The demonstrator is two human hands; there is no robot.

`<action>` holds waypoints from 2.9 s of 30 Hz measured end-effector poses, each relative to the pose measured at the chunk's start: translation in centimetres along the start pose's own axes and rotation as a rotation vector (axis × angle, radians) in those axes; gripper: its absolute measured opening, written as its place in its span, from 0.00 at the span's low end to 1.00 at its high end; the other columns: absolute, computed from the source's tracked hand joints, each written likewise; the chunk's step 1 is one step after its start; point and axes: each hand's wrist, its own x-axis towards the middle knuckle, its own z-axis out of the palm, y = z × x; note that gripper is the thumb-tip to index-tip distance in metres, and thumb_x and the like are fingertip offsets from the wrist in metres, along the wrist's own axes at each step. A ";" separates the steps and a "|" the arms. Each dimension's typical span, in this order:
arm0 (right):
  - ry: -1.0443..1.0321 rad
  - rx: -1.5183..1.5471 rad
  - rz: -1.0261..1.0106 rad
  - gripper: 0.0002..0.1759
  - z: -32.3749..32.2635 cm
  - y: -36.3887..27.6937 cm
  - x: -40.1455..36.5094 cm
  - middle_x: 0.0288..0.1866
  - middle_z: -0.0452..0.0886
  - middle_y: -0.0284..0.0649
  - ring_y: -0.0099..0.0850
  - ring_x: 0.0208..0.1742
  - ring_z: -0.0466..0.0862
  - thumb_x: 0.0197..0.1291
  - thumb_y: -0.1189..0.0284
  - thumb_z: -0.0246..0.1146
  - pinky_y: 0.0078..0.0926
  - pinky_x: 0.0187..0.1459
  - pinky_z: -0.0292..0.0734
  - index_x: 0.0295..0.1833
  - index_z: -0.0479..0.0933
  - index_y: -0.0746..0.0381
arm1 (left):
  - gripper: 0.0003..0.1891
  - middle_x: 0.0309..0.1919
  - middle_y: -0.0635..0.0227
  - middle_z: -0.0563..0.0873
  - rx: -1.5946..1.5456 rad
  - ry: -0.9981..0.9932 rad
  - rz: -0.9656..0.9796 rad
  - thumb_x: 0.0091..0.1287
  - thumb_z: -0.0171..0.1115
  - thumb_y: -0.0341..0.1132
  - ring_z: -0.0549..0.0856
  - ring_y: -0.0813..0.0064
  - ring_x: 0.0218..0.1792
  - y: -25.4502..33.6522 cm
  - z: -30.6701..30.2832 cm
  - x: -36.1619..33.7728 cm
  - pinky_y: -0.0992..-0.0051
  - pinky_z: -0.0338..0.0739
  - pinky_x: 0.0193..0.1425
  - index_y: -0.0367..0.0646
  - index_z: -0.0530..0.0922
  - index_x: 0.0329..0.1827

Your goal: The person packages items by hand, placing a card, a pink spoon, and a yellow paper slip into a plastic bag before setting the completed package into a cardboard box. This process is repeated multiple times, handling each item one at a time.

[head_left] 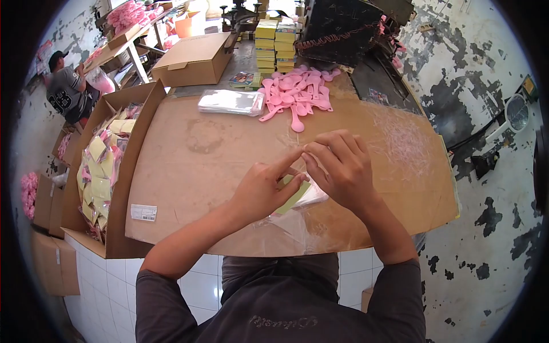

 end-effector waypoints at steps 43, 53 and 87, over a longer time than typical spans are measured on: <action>-0.356 1.373 0.977 0.13 5.3 3.4 -4.8 0.45 0.87 0.32 0.17 0.44 0.84 0.71 0.71 0.69 0.18 0.45 0.80 0.56 0.82 0.66 | 0.13 0.47 0.63 0.91 -0.718 0.053 -0.483 0.77 0.67 0.34 0.90 0.78 0.46 -5.2 0.3 0.0 0.77 0.87 0.47 0.34 0.84 0.57; -0.288 1.385 0.949 0.11 5.8 3.8 -5.8 0.46 0.89 0.35 0.18 0.45 0.85 0.72 0.74 0.68 0.18 0.48 0.81 0.54 0.85 0.69 | 0.10 0.43 0.61 0.92 -0.710 0.092 -0.415 0.76 0.67 0.28 0.91 0.77 0.43 -6.4 1.1 0.0 0.77 0.89 0.45 0.32 0.85 0.55; -0.450 1.477 0.816 0.28 6.6 5.0 -6.8 0.49 0.83 0.36 0.22 0.50 0.84 0.66 0.81 0.70 0.23 0.54 0.79 0.70 0.72 0.69 | 0.17 0.45 0.63 0.91 -0.719 0.196 -0.432 0.75 0.69 0.30 0.89 0.82 0.41 -5.8 0.9 0.4 0.79 0.87 0.42 0.31 0.81 0.62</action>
